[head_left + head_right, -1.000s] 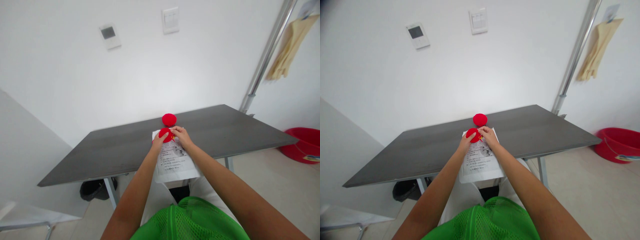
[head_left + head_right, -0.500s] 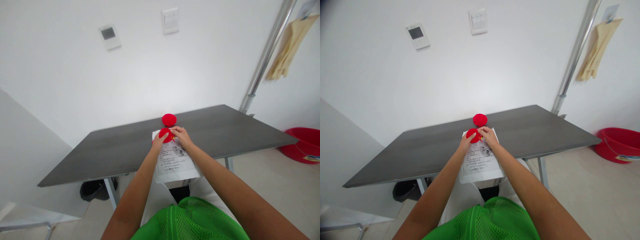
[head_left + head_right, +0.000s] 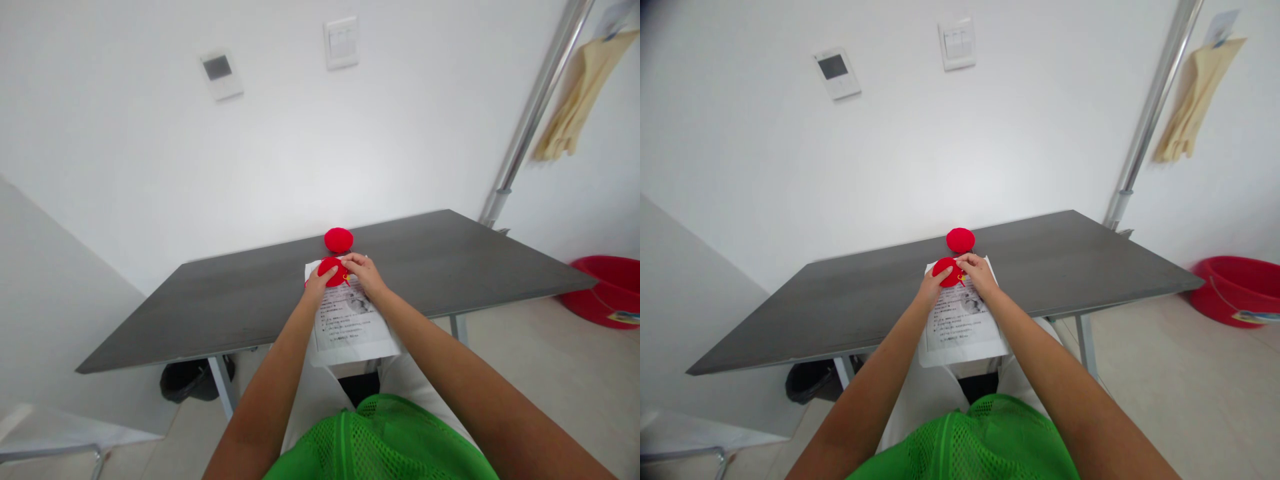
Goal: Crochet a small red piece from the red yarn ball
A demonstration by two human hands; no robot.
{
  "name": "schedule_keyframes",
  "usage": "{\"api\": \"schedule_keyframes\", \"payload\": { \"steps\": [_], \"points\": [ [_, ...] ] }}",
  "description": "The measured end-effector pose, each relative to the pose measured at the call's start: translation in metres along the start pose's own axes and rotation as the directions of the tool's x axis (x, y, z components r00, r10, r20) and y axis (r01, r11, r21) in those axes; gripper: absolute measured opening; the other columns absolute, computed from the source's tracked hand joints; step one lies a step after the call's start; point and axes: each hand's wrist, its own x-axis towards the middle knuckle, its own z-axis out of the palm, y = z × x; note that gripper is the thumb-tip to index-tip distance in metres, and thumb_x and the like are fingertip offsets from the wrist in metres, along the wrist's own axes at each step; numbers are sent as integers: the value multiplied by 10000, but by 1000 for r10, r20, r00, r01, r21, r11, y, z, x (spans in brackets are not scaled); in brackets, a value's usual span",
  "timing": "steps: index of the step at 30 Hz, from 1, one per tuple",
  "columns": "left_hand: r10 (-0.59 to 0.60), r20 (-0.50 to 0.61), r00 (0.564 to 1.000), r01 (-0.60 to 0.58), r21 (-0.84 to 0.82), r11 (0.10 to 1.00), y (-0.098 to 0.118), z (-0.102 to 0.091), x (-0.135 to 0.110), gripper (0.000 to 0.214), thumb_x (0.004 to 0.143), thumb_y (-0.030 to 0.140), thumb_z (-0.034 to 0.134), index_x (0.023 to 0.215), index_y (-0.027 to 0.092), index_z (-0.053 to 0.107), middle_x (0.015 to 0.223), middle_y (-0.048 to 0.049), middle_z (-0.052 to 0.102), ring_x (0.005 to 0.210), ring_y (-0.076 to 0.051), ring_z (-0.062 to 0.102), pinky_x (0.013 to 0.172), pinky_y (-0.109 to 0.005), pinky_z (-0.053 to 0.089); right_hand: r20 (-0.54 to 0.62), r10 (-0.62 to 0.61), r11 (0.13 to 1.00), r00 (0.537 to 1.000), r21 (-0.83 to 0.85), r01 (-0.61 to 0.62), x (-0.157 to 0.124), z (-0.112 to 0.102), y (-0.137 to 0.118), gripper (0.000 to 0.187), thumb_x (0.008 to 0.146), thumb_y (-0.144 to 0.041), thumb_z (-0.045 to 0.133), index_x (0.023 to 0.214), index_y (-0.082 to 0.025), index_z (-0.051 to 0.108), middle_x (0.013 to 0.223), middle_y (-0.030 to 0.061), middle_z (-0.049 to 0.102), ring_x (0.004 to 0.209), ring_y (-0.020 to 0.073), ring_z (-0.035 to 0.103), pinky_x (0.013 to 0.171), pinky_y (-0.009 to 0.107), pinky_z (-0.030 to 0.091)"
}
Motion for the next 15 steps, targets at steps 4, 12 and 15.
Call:
{"api": "schedule_keyframes", "payload": {
  "steps": [4, 12, 15],
  "points": [
    [0, 0, 1000, 0, 17, 1000, 0, -1, 0, 427, 556, 347, 812, 910, 160, 664, 875, -50, 718, 853, -197, 667, 850, -341, 498, -1, 6, 1000, 1000, 2, -6, 0, 1, 0, 135, 630, -333, 663, 669, -203, 665, 655, -14, 638, 628, 133, 548, 654, 272, 436],
    [-11, 1, 1000, 11, -10, 1000, 2, 1, -1, 416, 537, 324, 821, 887, 156, 672, 863, -49, 722, 851, -196, 667, 844, -332, 501, 0, 14, 1000, 1000, 12, -14, 0, 0, 1, 127, 637, -329, 663, 655, -204, 648, 631, -20, 621, 622, 131, 546, 645, 268, 437],
    [-14, -4, 1000, 14, -11, 1000, 2, 1, -1, 410, 540, 318, 818, 886, 157, 671, 870, -49, 722, 855, -197, 668, 841, -331, 502, 0, 14, 1000, 1000, 5, -14, 0, 0, 1, 123, 640, -326, 657, 652, -204, 640, 629, -20, 618, 627, 134, 549, 648, 268, 441]
  ]
}}
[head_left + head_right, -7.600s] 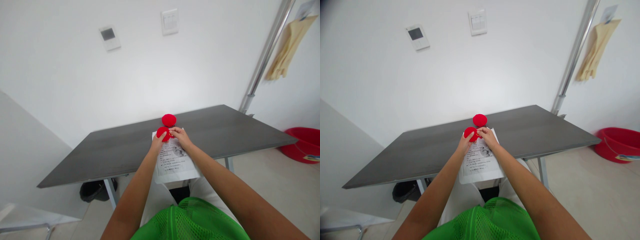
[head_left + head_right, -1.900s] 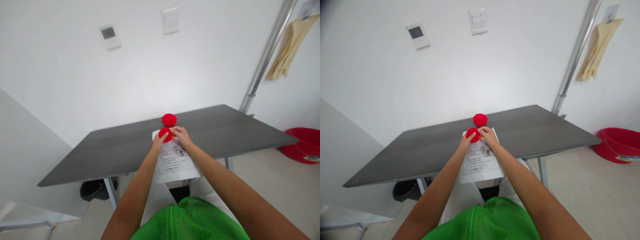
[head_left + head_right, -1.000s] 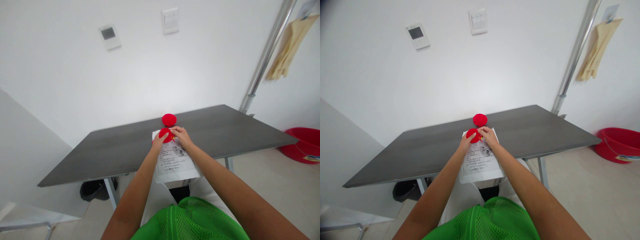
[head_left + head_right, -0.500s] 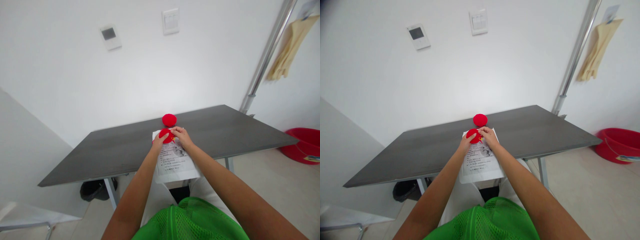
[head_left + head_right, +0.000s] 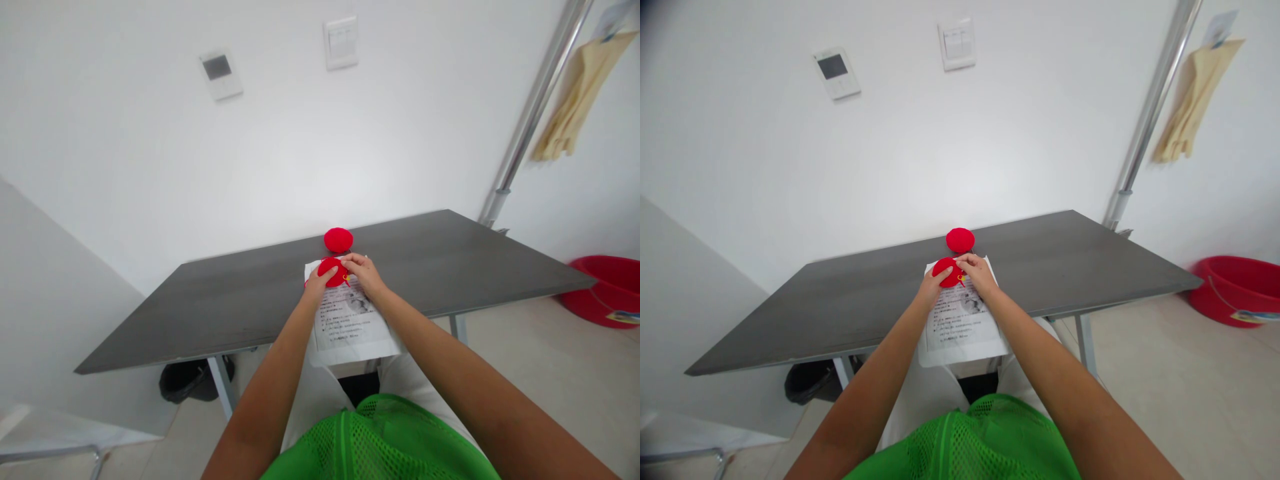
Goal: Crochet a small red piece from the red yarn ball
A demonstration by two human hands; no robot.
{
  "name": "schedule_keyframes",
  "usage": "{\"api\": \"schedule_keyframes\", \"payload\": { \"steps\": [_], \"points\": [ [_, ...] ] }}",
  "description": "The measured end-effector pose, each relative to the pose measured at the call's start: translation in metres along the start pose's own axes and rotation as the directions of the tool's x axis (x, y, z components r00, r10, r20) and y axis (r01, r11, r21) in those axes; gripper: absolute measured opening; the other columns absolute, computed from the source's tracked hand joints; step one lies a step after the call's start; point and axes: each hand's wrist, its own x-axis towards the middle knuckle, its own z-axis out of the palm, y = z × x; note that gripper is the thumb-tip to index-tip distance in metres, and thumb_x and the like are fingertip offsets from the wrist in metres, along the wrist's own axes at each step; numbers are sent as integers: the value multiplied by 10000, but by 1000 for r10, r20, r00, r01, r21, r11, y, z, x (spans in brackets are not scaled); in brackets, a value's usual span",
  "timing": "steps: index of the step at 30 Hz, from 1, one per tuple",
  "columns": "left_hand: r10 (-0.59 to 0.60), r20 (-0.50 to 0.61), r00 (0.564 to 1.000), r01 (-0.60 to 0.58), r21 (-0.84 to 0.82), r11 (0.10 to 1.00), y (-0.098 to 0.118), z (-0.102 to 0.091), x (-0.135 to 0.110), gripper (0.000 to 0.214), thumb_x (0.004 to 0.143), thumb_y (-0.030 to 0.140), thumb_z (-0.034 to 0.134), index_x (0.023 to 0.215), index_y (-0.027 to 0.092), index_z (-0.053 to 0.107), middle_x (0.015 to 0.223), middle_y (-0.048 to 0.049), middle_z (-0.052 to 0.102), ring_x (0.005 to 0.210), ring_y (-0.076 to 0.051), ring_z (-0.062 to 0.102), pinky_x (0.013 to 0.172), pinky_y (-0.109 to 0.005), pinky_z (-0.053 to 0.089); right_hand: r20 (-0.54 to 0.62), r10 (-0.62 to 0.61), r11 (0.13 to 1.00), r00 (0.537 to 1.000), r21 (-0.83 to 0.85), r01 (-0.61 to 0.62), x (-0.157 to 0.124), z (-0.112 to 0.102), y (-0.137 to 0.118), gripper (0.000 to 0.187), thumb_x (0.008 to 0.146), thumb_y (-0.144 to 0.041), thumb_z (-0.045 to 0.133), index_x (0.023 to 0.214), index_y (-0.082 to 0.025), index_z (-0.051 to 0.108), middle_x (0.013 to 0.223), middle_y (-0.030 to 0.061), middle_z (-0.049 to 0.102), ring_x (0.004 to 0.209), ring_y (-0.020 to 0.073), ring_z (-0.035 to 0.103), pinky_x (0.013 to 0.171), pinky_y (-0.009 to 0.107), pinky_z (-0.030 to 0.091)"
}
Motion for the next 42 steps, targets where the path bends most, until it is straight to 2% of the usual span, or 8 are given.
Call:
{"api": "schedule_keyframes", "payload": {
  "steps": [7, 16, 21, 28, 42],
  "points": [
    [15, 20, 1000, -15, 9, 1000, -1, -1, -1, 400, 572, 325, 803, 907, 153, 670, 889, -57, 722, 868, -198, 668, 852, -333, 499, -2, -1, 1000, 1000, 3, 1, -1, 1, -1, 120, 640, -324, 661, 650, -205, 643, 646, -14, 627, 645, 138, 553, 654, 268, 440],
    [16, 11, 1000, -16, 11, 1000, -2, -2, 1, 411, 534, 341, 822, 875, 163, 678, 875, -41, 724, 845, -190, 664, 851, -329, 495, 6, -11, 1000, 1000, 14, 11, 0, 0, 0, 118, 653, -316, 670, 643, -201, 648, 637, -26, 622, 633, 125, 552, 674, 267, 447],
    [5, 20, 1000, -5, 3, 1000, -2, -2, 1, 401, 528, 318, 832, 869, 166, 688, 856, -35, 724, 804, -179, 661, 853, -333, 490, 5, -10, 1000, 1000, 12, 10, 3, -1, 4, 106, 646, -296, 654, 699, -210, 685, 669, -17, 651, 684, 141, 578, 704, 277, 454],
    [33, -13, 999, -33, -27, 999, -4, -3, 4, 401, 581, 386, 801, 894, 164, 683, 845, -40, 715, 801, -173, 649, 854, -338, 481, 7, -23, 1000, 1000, -8, 23, 2, 0, 2, 114, 641, -304, 647, 682, -202, 674, 671, -9, 655, 682, 150, 580, 712, 290, 450],
    [69, -6, 998, -69, 5, 998, -7, -5, 6, 391, 595, 368, 788, 918, 179, 673, 869, -31, 700, 809, -169, 634, 842, -327, 472, 12, -11, 1000, 1000, -18, 11, 0, 0, 0, 140, 641, -335, 661, 661, -197, 649, 655, -9, 629, 655, 144, 554, 681, 283, 429]
  ]
}}
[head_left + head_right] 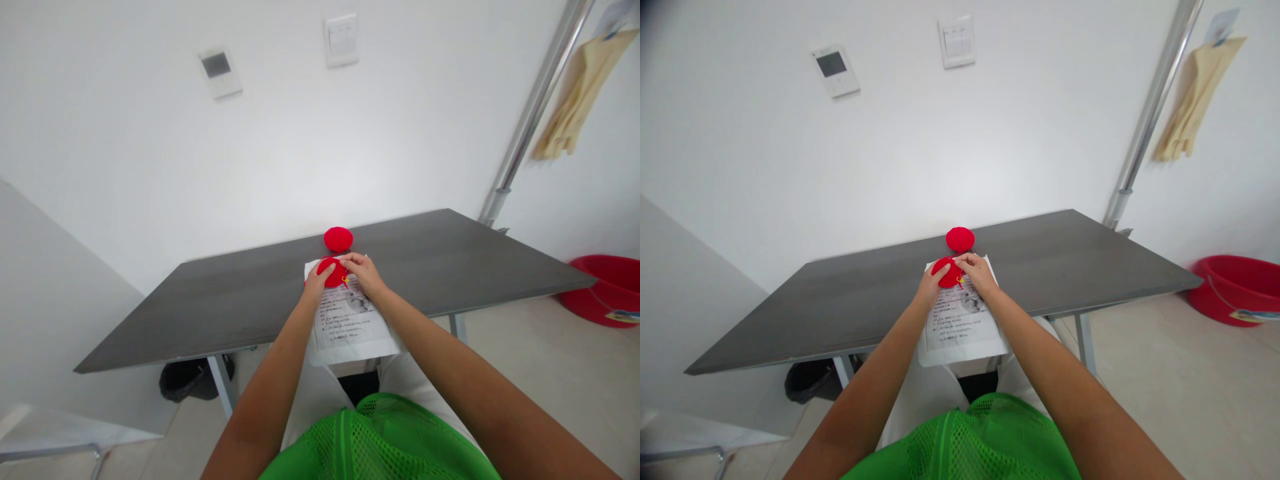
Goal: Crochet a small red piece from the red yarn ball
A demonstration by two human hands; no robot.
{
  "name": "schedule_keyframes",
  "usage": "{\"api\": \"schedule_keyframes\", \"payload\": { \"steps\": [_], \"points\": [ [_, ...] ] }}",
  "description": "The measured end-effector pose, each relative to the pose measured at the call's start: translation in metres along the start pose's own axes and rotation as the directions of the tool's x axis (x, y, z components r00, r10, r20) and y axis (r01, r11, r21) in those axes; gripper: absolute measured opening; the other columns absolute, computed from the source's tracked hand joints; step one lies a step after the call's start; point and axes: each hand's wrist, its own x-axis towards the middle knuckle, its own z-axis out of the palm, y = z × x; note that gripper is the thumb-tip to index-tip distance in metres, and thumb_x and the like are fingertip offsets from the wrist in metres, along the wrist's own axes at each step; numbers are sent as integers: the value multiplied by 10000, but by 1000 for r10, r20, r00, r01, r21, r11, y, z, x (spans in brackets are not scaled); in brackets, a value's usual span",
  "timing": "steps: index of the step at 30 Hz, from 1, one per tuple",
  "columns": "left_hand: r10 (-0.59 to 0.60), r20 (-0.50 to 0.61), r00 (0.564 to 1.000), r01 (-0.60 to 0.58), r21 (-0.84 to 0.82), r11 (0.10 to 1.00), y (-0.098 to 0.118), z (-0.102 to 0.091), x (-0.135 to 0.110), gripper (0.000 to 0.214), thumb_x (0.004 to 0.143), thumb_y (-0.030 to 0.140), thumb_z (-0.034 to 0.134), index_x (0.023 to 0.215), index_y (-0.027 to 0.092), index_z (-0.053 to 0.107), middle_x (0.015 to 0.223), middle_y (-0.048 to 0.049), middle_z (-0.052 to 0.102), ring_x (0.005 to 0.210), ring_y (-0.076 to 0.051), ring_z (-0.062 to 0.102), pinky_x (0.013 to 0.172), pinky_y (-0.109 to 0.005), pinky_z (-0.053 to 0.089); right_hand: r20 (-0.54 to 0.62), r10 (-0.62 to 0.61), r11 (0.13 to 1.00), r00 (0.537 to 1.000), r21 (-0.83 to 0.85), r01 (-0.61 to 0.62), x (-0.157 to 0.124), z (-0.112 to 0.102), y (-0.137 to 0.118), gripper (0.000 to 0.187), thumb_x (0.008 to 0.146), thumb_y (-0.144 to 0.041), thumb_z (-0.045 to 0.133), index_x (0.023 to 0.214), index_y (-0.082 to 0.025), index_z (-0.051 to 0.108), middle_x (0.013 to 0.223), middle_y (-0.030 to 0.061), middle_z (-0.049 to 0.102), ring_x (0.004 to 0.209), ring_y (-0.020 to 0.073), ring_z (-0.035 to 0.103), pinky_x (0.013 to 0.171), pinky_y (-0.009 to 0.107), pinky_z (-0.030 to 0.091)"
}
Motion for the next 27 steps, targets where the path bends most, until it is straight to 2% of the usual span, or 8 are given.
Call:
{"api": "schedule_keyframes", "payload": {
  "steps": [11, 27],
  "points": [
    [18, 20, 1000, -19, 29, 999, 5, 1, -4, 358, 588, 382, 784, 860, 184, 662, 814, -9, 678, 757, -154, 618, 772, -295, 471, 0, 2, 1000, 1000, 5, -2, 1, 0, 1, 126, 629, -316, 658, 634, -193, 629, 624, -22, 607, 628, 132, 529, 663, 275, 420],
    [11, 27, 1000, -11, 28, 1000, 8, 3, -6, 363, 580, 366, 788, 870, 188, 661, 807, -4, 678, 767, -159, 621, 785, -300, 466, 12, 29, 1000, 1000, 8, -29, -1, 1, -1, 152, 631, -346, 666, 666, -199, 646, 653, -6, 639, 658, 151, 563, 669, 286, 442]
  ]
}}
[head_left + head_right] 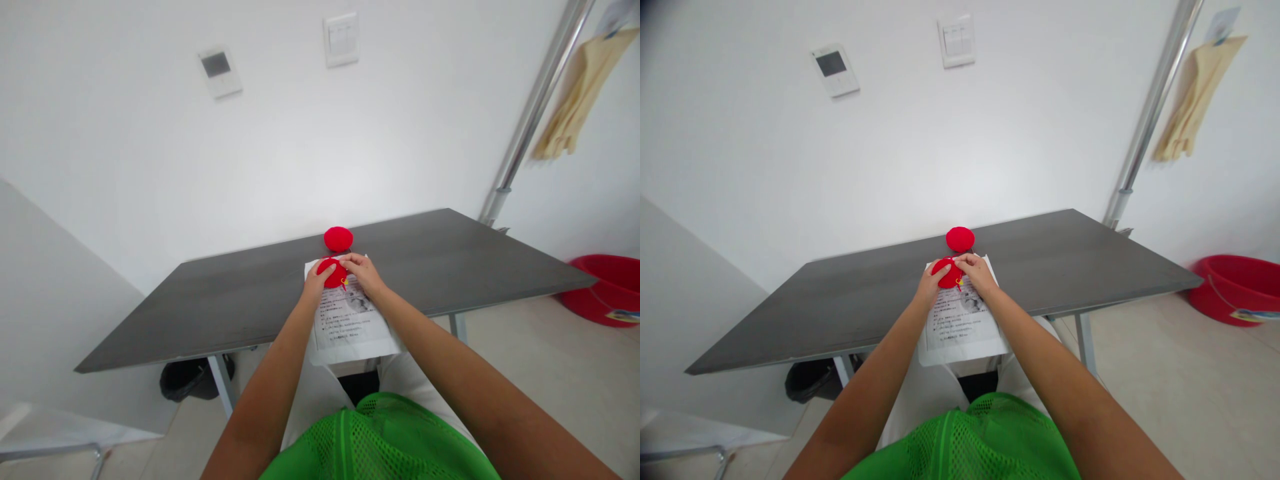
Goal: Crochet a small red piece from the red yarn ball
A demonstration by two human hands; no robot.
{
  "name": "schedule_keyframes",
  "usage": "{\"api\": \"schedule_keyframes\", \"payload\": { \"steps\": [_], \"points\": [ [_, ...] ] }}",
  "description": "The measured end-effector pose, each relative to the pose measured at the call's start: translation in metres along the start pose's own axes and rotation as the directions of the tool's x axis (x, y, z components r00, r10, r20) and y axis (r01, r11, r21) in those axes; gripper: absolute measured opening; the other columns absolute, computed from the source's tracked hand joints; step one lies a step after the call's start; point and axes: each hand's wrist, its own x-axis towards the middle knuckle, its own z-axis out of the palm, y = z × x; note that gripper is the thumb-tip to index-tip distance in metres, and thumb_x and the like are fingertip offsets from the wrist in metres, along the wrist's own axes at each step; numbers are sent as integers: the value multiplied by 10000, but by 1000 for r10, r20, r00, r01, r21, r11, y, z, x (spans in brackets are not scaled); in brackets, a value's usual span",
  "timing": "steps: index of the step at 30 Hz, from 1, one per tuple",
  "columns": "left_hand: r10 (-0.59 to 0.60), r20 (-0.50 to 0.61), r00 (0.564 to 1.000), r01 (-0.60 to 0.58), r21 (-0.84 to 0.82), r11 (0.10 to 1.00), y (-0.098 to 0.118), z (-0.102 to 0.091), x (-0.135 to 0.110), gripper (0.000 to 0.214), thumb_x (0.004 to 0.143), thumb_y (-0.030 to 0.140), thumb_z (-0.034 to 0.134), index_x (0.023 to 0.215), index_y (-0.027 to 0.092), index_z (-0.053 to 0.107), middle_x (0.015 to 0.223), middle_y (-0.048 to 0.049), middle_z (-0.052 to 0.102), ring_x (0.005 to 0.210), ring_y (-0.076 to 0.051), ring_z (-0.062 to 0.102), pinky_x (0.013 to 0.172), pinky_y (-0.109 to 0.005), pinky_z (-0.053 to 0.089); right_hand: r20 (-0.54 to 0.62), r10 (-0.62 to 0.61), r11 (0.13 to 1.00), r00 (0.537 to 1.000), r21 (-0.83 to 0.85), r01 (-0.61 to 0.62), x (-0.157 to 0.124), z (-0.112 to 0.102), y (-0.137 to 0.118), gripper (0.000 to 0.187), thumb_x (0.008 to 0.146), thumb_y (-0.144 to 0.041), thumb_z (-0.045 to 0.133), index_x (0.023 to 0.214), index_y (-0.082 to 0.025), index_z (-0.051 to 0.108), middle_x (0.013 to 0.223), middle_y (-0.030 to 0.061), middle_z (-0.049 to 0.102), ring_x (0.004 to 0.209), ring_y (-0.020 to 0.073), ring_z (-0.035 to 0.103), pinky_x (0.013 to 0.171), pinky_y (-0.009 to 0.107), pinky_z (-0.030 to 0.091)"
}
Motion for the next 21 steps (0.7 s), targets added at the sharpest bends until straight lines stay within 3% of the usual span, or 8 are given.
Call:
{"api": "schedule_keyframes", "payload": {
  "steps": [21],
  "points": [
    [-8, 4, 1000, 9, -38, 999, 3, 1, -1, 345, 560, 351, 797, 822, 183, 646, 771, 9, 664, 717, -138, 603, 746, -281, 458, 13, -18, 1000, 1000, -12, 19, 1, 0, -1, 149, 620, -337, 661, 635, -191, 631, 643, -18, 614, 642, 136, 535, 689, 284, 420]
  ]
}}
